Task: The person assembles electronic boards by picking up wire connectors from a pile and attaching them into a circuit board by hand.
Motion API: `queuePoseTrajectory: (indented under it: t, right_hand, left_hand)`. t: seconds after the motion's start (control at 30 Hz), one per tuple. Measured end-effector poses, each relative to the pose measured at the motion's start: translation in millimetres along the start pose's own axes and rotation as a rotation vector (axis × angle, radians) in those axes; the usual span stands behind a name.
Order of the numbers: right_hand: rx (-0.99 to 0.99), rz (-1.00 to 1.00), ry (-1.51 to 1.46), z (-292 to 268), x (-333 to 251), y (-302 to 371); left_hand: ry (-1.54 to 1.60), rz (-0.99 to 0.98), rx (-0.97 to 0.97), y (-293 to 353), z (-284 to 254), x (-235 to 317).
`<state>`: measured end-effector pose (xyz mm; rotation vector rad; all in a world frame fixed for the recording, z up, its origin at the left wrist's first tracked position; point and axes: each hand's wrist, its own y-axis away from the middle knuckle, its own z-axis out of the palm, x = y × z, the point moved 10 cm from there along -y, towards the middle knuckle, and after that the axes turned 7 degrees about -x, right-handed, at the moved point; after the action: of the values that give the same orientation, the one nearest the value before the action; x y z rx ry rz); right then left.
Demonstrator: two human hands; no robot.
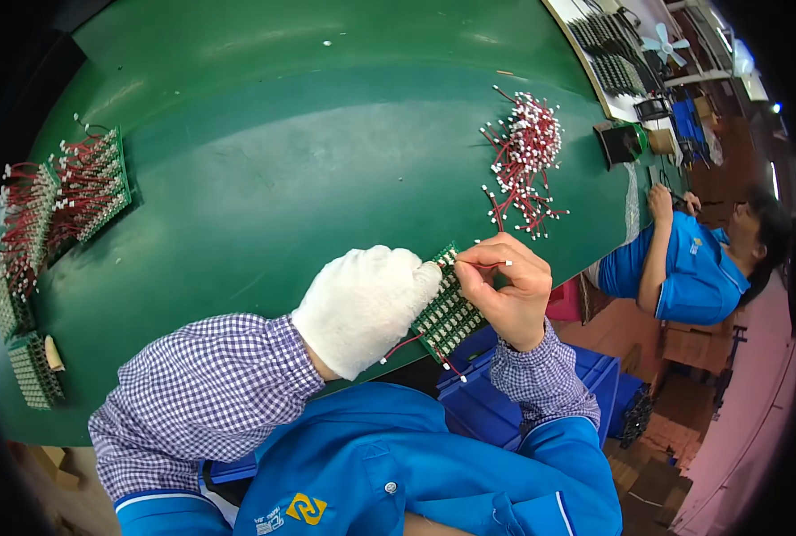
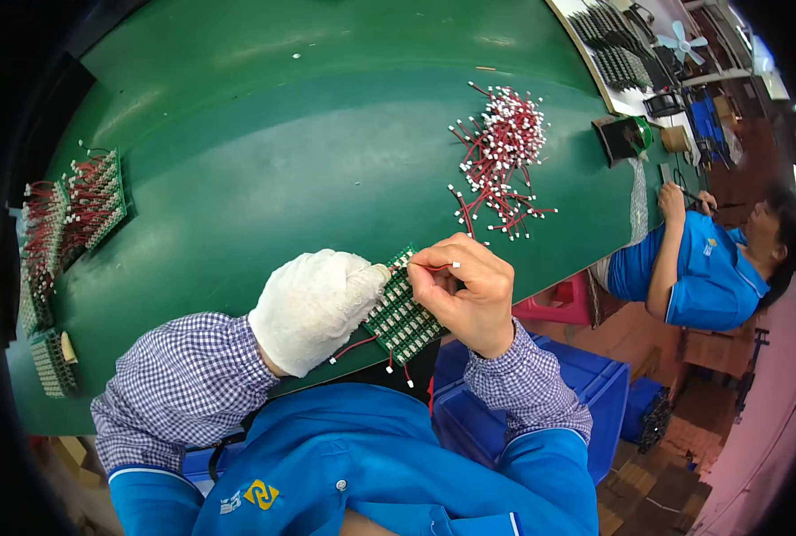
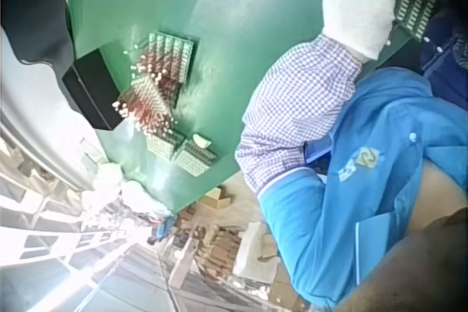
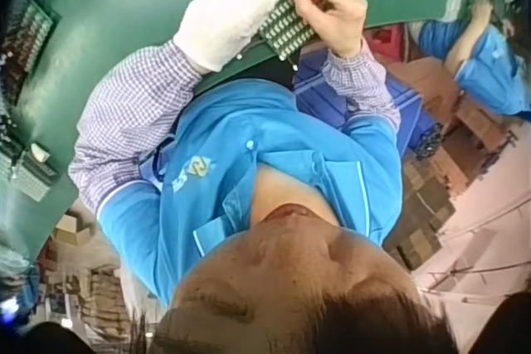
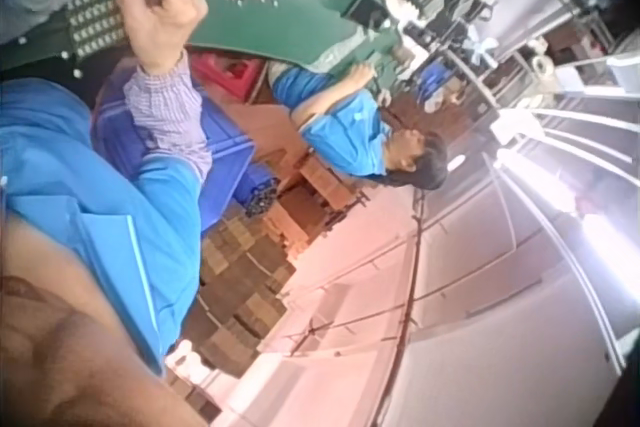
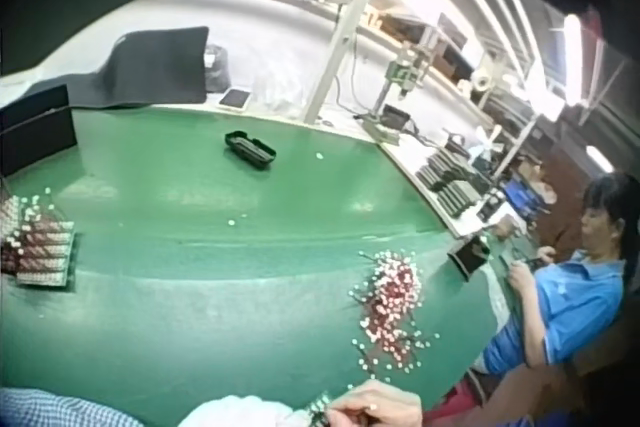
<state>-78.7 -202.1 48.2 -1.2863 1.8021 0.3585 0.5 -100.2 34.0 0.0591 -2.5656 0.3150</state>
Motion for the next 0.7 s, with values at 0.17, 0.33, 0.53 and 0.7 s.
queuePoseTrajectory:
  t: [0.17,0.33,0.53,0.7]
  right_hand:
    - [0.004,-0.021,0.087,-0.5,0.0,-6.3]
    - [-0.035,-0.025,0.133,1.2,-1.9,-5.8]
    - [-0.050,-0.055,0.164,2.6,-4.6,-7.6]
    - [-0.061,-0.102,0.178,4.1,-7.0,-7.7]
  left_hand:
    - [0.009,-0.014,0.012,-1.5,1.3,0.1]
    - [-0.002,-0.065,-0.098,-1.9,11.0,-3.4]
    - [-0.011,-0.053,-0.052,0.5,7.7,-2.2]
    - [-0.002,-0.041,-0.047,1.0,8.0,-1.6]
